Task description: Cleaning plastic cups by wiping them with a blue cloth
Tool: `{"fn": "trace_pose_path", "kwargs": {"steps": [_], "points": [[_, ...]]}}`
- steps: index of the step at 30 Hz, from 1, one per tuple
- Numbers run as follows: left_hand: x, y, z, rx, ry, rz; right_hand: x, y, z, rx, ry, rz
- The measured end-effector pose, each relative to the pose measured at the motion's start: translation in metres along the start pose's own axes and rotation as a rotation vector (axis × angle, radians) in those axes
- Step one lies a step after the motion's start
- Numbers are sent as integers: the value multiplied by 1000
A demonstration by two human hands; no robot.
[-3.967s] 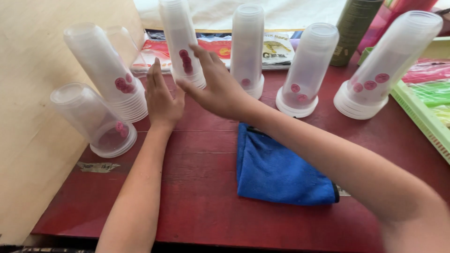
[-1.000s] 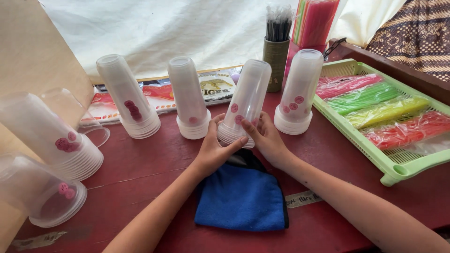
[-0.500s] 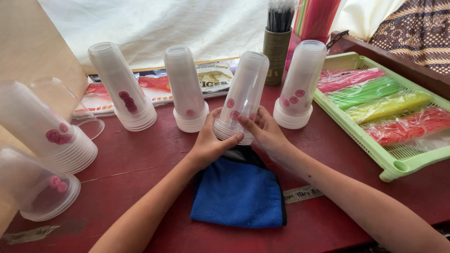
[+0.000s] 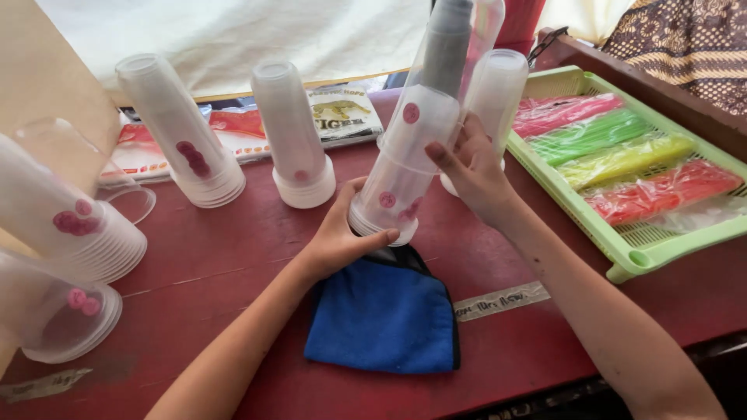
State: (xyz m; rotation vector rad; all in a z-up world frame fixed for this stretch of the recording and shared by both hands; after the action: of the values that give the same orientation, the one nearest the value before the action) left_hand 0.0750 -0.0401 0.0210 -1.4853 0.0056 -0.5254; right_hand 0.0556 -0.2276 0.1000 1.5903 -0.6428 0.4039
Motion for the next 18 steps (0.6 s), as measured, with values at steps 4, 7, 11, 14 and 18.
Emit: {"fn": "trace_pose_path", "kwargs": {"steps": [4, 7, 11, 14, 18], "points": [[-3, -11, 7, 170, -78, 23, -7, -1, -6, -56, -11, 46], [-1, -22, 10, 278, -112, -18, -18, -18, -3, -40, -60, 48], [-2, -21, 9, 301, -121, -86, -21, 1, -1, -113, -86, 83], [-8, -26, 7, 300, -92, -94, -25, 39, -7, -60, -108, 174], [-2, -18, 5, 298, -67, -122, -32, 56, -13, -95, -103, 232]]}}
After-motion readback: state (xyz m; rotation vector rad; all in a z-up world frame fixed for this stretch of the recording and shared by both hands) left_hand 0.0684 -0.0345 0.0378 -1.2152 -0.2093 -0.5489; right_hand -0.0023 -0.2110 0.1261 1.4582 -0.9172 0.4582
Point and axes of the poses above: each hand's wrist, its own x-axis towards the middle knuckle, its own z-axis out of the back of the hand, y = z × x, the point moved 10 cm from there along x, towards the middle knuckle, and after that the axes turned 9 degrees about -y, right-handed, at the moved point
